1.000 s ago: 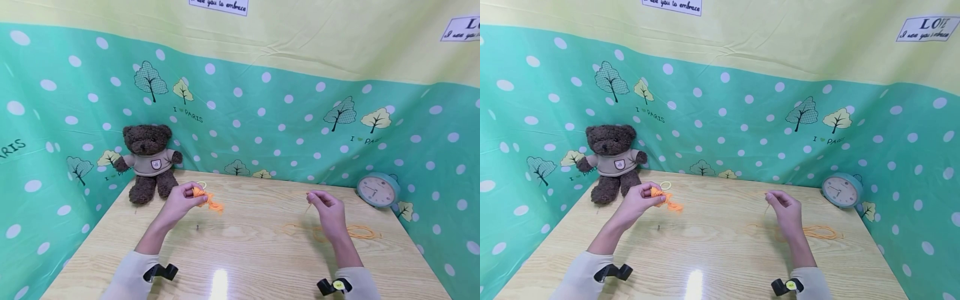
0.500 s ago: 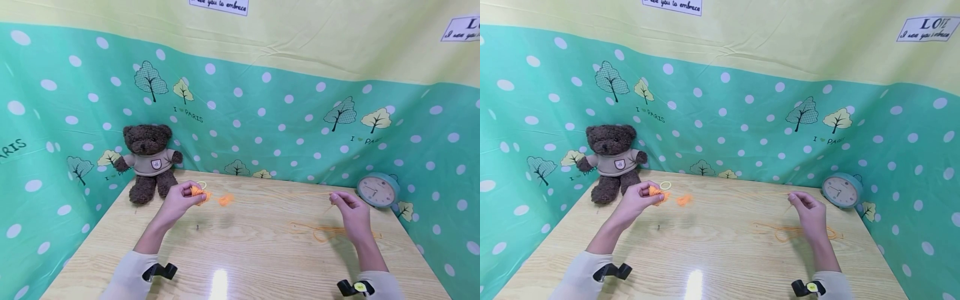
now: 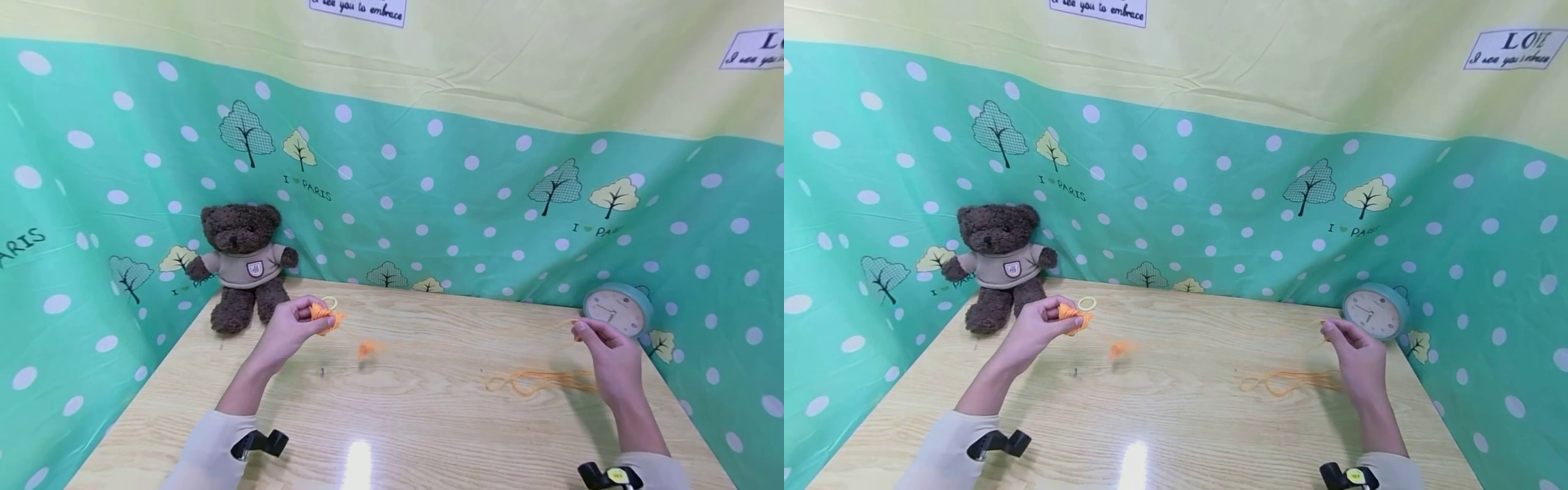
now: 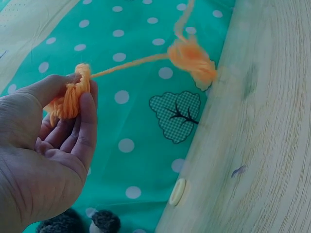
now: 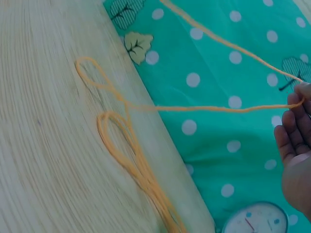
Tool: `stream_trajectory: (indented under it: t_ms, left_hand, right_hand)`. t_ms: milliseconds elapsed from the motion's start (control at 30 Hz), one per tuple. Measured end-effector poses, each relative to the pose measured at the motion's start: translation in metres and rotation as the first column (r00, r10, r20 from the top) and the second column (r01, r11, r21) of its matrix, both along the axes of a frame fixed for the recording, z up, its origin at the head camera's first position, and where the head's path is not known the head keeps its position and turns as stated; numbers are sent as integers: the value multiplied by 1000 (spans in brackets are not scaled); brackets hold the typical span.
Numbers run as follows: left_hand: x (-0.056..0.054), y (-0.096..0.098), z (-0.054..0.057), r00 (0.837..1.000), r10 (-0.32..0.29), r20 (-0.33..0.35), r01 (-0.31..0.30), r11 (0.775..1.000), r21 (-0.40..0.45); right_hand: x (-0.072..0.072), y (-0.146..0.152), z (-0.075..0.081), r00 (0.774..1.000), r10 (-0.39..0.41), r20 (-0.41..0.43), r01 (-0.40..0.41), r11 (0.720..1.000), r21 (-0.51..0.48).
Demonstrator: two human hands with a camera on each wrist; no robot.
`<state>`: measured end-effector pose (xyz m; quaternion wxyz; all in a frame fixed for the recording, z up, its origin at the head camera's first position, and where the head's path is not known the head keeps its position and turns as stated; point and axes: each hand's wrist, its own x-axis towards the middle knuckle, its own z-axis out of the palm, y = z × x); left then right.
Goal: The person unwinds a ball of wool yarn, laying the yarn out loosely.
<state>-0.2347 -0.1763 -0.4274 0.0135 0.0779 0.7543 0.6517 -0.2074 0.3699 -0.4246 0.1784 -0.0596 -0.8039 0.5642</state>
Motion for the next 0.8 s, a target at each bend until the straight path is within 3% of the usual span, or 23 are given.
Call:
stream_trajectory:
  t_ms: [267, 600, 800]
  left_hand:
    - [0, -1, 0, 1000, 3, 2, -3, 1000, -22]
    - [-1, -1, -1, 999, 17, 28, -16, 999, -30]
    - [0, -1, -1, 1000, 8, -3, -8, 999, -36]
  right_hand:
    - [1, 21, -3, 998, -62, -6, 61, 996, -57]
    - [3, 39, -6, 991, -97, 93, 101, 994, -38]
    - [3, 48, -8, 994, -92, 57, 98, 987, -125]
